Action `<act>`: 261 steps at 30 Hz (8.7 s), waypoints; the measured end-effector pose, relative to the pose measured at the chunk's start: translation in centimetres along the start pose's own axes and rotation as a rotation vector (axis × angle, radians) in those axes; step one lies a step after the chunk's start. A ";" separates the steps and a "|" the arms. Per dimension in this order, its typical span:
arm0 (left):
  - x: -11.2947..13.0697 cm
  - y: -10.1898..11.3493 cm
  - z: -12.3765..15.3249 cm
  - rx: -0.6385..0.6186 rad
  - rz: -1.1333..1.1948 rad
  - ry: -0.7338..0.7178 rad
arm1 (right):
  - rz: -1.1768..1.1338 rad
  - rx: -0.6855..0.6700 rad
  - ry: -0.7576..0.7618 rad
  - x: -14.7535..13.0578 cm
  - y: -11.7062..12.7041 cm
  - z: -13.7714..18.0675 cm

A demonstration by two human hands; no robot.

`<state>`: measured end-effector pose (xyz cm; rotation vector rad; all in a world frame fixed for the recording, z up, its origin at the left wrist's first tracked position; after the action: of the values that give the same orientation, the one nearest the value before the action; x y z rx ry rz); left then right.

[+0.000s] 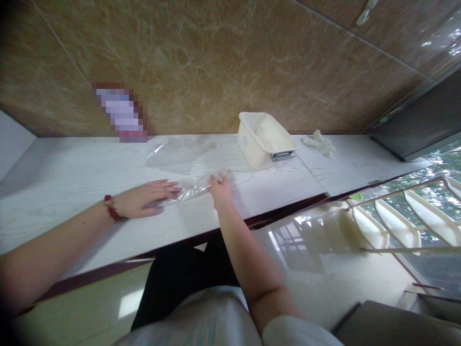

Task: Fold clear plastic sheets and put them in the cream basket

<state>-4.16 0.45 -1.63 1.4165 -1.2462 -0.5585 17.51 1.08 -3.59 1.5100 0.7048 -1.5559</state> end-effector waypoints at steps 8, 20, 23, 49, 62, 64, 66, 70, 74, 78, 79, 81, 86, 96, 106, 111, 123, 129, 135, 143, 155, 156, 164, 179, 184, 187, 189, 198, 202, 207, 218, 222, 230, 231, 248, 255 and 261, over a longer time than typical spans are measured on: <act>0.0 0.1 -0.1 0.003 0.016 -0.018 | -0.027 -0.042 0.024 0.0 -1.8 1.9; -0.2 1.4 0.2 0.122 0.033 0.091 | 0.439 -0.320 0.647 -1.1 -3.5 5.7; -1.3 2.1 0.9 0.164 0.098 0.241 | 0.515 -0.368 0.715 -0.8 -4.2 6.2; 0.2 2.5 1.8 0.061 0.083 0.862 | 0.885 -0.435 0.996 -0.6 -5.0 7.4; 1.3 1.5 1.6 0.019 -0.153 0.743 | 0.886 -0.405 1.033 -0.4 -5.2 7.3; 1.1 1.5 1.6 0.015 -0.148 0.754 | 0.881 -0.409 1.029 -0.4 -5.1 7.2; 0.8 1.5 1.7 0.003 -0.136 0.764 | 0.883 -0.415 1.019 -0.4 -5.1 7.2; 0.4 1.7 1.9 -0.006 -0.092 0.784 | 0.899 -0.426 0.999 -0.3 -5.2 7.2; 0.1 1.7 2.0 -0.012 -0.049 0.790 | 0.907 -0.433 0.992 -0.5 -5.1 7.2; 0.0 1.8 2.0 -0.028 -0.045 0.750 | 0.919 -0.446 0.980 -0.7 -4.9 7.3; 0.0 1.9 2.0 -0.040 -0.036 0.734 | 0.924 -0.455 0.977 -0.7 -4.9 7.4; 0.0 2.0 2.1 -0.071 -0.017 0.721 | 0.942 -0.476 0.970 -0.8 -4.9 7.4; -0.3 2.3 2.5 -0.106 0.035 0.728 | 0.971 -0.503 0.952 -0.9 -5.0 7.5; -1.4 4.3 3.2 -0.008 -0.109 0.770 | 0.963 -0.503 0.975 -0.5 -5.2 7.5; 1.9 3.0 1.2 0.076 -0.298 0.643 | 0.965 -0.484 0.972 -0.7 -5.3 7.6; 3.8 -0.9 1.1 0.158 -0.453 0.656 | 0.956 -0.493 1.000 -0.8 -5.4 7.7; 3.7 -2.1 -0.2 0.211 -0.465 0.761 | 1.004 -0.513 1.001 -0.9 -6.2 7.7; 2.9 -2.3 0.6 0.161 -0.460 0.810 | 0.968 -0.545 1.042 -0.9 -5.7 7.6; 3.0 -2.4 1.3 0.126 -0.471 0.843 | 0.947 -0.557 1.013 -0.9 -3.5 6.3; 3.2 -2.4 1.3 0.141 -0.490 0.846 | 1.066 -0.368 0.895 -2.0 -3.2 4.7; 2.8 -2.7 1.6 0.135 -0.520 0.875 | 0.986 -0.547 0.897 -0.6 -7.6 6.5; 2.7 -2.6 1.7 0.135 -0.518 0.885 | 0.997 -0.546 0.885 -0.5 -7.3 6.3; 2.7 -2.1 3.6 0.122 -0.517 0.898 | 1.082 -0.528 0.792 -0.3 -5.2 4.8; 5.5 -0.2 0.5 0.126 -0.520 0.943 | 1.078 -0.464 0.826 -0.3 -4.4 4.6; 6.8 -4.2 -1.8 0.150 -0.459 0.982 | 0.954 -0.331 0.849 -0.3 -4.2 4.2; 6.8 -4.9 -1.7 0.221 -0.508 0.984 | 0.835 -0.155 0.786 -0.8 -3.7 3.4; 6.8 -4.9 -1.5 0.257 -0.529 0.976 | 0.770 -0.124 0.748 -1.0 -3.7 3.1; 7.1 -4.9 -1.3 0.300 -0.516 0.965 | 0.763 -0.277 0.631 -2.3 -5.1 3.7; 7.2 -4.9 -1.2 0.312 -0.517 0.952 | 0.645 -0.295 0.443 -2.5 -5.6 3.3; 7.0 -5.0 -1.2 0.306 -0.508 0.965 | 0.434 -0.321 0.069 -2.0 -6.1 2.1; 7.0 -4.6 -1.2 0.360 -0.472 0.981 | 0.034 -0.613 -0.323 -4.0 -4.9 2.3; 6.9 -4.3 -1.2 0.386 -0.442 0.978 | 0.231 -0.736 -0.201 -3.9 -5.1 2.4; 6.7 -3.6 -1.6 0.520 -0.432 1.093 | 0.431 -0.639 0.043 -3.9 -6.5 2.6; 6.5 -3.3 -1.7 0.535 -0.421 1.105 | 0.415 -0.658 0.044 -4.2 -6.6 2.8; -0.3 2.7 -6.0 0.745 1.304 1.068 | 0.306 -0.919 0.246 -10.0 -3.2 -3.0; -1.8 0.8 -7.0 0.802 1.398 1.194 | 0.221 -1.035 0.154 -6.7 -5.8 -3.8; -1.8 -0.6 -7.1 0.774 1.459 1.142 | 0.134 -0.970 0.187 -3.8 -6.8 -4.9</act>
<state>1.61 4.91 -0.80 0.7065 -1.1166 1.6235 13.91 9.25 -1.48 0.9229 1.2077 -0.7536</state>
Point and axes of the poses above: each hand's wrist, its own z-axis away from the middle knuckle, its own y-axis out of the back of the hand, x = y × z, the point moved 4 cm from there along -z, towards the middle knuckle, and after that the axes turned 14 degrees about x, right-handed, at the moved point
